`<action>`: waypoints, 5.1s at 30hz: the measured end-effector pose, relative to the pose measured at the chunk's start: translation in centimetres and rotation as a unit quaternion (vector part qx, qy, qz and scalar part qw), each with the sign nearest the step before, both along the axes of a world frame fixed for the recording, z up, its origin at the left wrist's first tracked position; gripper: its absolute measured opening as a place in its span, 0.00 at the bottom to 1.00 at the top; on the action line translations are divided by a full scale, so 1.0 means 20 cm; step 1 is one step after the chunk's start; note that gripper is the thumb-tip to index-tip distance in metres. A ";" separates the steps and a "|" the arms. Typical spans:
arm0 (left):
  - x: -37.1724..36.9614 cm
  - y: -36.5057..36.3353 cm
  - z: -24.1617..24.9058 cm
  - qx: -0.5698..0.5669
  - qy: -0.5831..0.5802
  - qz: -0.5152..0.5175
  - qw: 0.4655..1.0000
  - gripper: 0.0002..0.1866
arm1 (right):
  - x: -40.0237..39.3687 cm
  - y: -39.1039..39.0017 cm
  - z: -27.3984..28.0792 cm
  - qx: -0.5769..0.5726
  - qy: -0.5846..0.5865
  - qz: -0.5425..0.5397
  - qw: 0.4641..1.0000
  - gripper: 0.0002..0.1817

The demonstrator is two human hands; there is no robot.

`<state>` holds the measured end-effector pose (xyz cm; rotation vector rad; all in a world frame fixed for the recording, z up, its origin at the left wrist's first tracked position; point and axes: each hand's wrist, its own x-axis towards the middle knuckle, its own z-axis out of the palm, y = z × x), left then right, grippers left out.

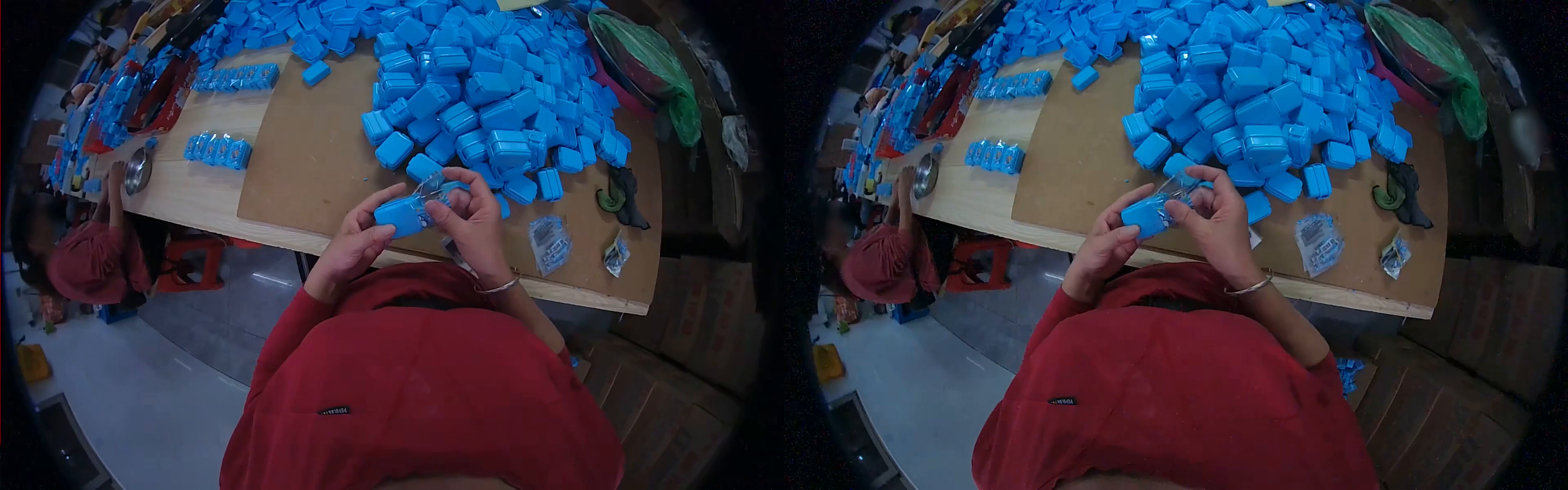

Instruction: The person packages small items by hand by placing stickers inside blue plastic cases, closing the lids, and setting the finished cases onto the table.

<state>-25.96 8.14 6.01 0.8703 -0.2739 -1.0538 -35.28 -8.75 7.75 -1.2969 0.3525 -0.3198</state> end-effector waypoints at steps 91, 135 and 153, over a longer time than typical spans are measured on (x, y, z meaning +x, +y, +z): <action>0.76 0.57 -0.10 0.350 -0.648 0.218 0.640 0.26 | 0.38 0.15 -0.37 -0.564 -0.008 0.061 0.824 0.05; 0.37 0.05 -0.09 0.244 -0.410 0.184 0.859 0.20 | 0.37 0.10 -0.14 -0.156 0.051 0.033 0.986 0.06; 0.82 -0.18 -0.24 0.153 -0.517 0.107 0.835 0.21 | 0.33 -0.14 -0.09 0.062 0.066 0.026 0.996 0.07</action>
